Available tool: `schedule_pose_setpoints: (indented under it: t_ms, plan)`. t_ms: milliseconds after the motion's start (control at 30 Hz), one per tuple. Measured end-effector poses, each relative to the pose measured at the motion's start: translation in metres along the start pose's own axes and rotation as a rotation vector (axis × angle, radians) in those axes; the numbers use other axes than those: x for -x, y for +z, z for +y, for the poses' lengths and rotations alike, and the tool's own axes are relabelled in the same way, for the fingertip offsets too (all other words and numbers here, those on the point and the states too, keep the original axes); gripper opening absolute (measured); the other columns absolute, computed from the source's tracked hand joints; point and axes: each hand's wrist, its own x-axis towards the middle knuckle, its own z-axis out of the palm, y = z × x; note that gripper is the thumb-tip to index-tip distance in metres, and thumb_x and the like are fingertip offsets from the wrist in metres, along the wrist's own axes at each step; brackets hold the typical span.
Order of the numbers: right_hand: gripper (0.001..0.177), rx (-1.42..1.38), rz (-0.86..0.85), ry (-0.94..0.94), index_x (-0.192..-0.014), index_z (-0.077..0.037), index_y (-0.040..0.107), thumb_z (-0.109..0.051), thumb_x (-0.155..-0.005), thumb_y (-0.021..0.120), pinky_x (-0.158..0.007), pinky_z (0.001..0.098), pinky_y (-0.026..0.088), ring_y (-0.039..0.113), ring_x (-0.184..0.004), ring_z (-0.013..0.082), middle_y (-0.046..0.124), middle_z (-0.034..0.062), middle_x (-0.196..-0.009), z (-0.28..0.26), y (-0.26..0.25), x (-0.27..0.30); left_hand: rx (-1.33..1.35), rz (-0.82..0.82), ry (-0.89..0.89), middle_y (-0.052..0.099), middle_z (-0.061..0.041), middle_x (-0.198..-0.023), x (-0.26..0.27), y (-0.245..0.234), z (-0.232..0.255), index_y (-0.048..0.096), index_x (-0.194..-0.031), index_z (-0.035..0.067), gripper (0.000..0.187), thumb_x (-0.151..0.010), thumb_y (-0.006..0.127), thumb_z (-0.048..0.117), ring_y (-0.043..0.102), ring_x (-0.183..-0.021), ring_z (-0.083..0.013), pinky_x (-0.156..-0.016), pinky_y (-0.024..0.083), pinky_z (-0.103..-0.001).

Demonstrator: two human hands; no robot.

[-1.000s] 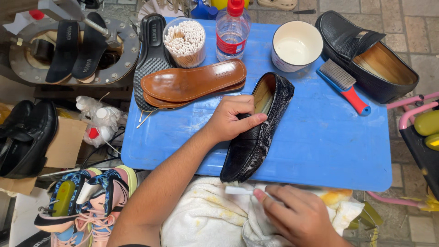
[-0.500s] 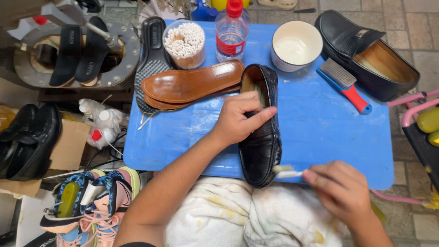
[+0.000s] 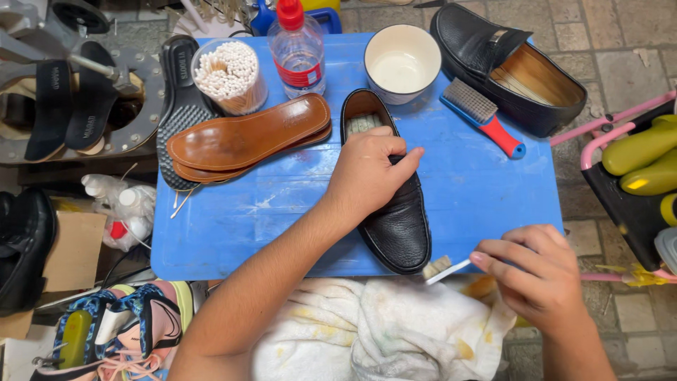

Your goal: The person cleans a black leather loafer using a toothbrush and a white cleaning solution. They apply the solution to the shoe's exterior and interior, scrubbing with the brush, and then wipe the shoe with a white cloth. The person handles the shoe, turning it over to clean different areas, and repeatedly dips the brush into a bowl of solution.

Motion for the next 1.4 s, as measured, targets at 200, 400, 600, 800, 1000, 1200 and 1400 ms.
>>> schedule_pose_setpoints:
  t_ms: [200, 400, 600, 800, 1000, 1200, 1400]
  plan:
    - [0.026, -0.023, 0.015, -0.043, -0.092, -0.010, 0.074, -0.006, -0.068, 0.079, -0.069, 0.0370, 0.045, 0.064, -0.078, 0.0225, 0.072, 0.0021, -0.092, -0.020, 0.019, -0.002, -0.063, 0.009, 0.026, 0.061, -0.016, -0.072, 0.003, 0.008, 0.001, 0.072, -0.075, 0.001, 0.026, -0.086, 0.075, 0.024, 0.062, -0.070, -0.0360, -0.063, 0.048, -0.047]
    - [0.025, 0.041, 0.053, 0.059, -0.091, -0.009, 0.074, -0.007, -0.066, 0.079, -0.067, 0.0379, 0.042, 0.064, -0.078, 0.0228, 0.073, 0.0042, -0.093, -0.013, 0.006, 0.001, -0.066, 0.036, -0.039, 0.060, -0.016, -0.071, 0.004, 0.004, 0.004, 0.073, -0.075, 0.002, 0.023, -0.086, 0.074, 0.022, 0.062, -0.067, -0.0348, -0.062, 0.047, -0.047]
    - [0.029, 0.006, 0.034, -0.010, -0.093, -0.008, 0.077, -0.007, -0.064, 0.077, -0.067, 0.0375, 0.044, 0.064, -0.077, 0.0229, 0.073, 0.0037, -0.094, -0.026, 0.019, -0.002, -0.076, 0.064, -0.032, 0.060, -0.015, -0.071, 0.005, 0.013, 0.006, 0.074, -0.075, 0.004, 0.021, -0.087, 0.073, 0.021, 0.062, -0.068, -0.0343, -0.062, 0.048, -0.046]
    - [0.032, 0.041, 0.032, 0.094, -0.091, -0.008, 0.076, -0.009, -0.060, 0.076, -0.069, 0.0392, 0.044, 0.065, -0.078, 0.0249, 0.073, 0.0060, -0.094, -0.007, 0.001, 0.005, -0.039, 0.037, -0.020, 0.059, -0.016, -0.069, 0.006, 0.007, 0.001, 0.071, -0.073, 0.001, 0.023, -0.086, 0.073, 0.020, 0.061, -0.064, -0.0332, -0.059, 0.045, -0.045]
    - [0.026, -0.016, 0.119, 0.130, -0.097, -0.005, 0.074, -0.003, -0.072, 0.080, -0.066, 0.0360, 0.047, 0.064, -0.075, 0.0235, 0.072, 0.0076, -0.095, -0.004, 0.015, 0.006, 0.077, 0.068, -0.051, 0.053, -0.015, -0.066, 0.006, -0.001, -0.003, 0.064, -0.071, -0.002, 0.029, -0.088, 0.074, 0.019, 0.054, -0.056, -0.0295, -0.054, 0.041, -0.042]
    - [0.026, -0.005, 0.052, -0.069, -0.094, -0.005, 0.076, -0.005, -0.068, 0.080, -0.061, 0.0349, 0.049, 0.064, -0.069, 0.0227, 0.073, 0.0079, -0.090, -0.021, 0.025, 0.008, 0.067, 0.096, -0.053, 0.053, -0.014, -0.066, 0.007, -0.001, -0.003, 0.064, -0.071, -0.002, 0.029, -0.088, 0.074, 0.019, 0.055, -0.056, -0.0278, -0.054, 0.041, -0.040]
    - [0.029, 0.094, 0.144, 0.056, -0.096, -0.006, 0.074, -0.005, -0.067, 0.078, -0.063, 0.0368, 0.045, 0.064, -0.073, 0.0243, 0.072, 0.0090, -0.094, -0.014, 0.014, 0.012, 0.062, 0.100, -0.058, 0.054, -0.015, -0.067, 0.006, 0.002, -0.002, 0.064, -0.071, -0.002, 0.028, -0.087, 0.075, 0.018, 0.055, -0.057, -0.0296, -0.054, 0.041, -0.041]
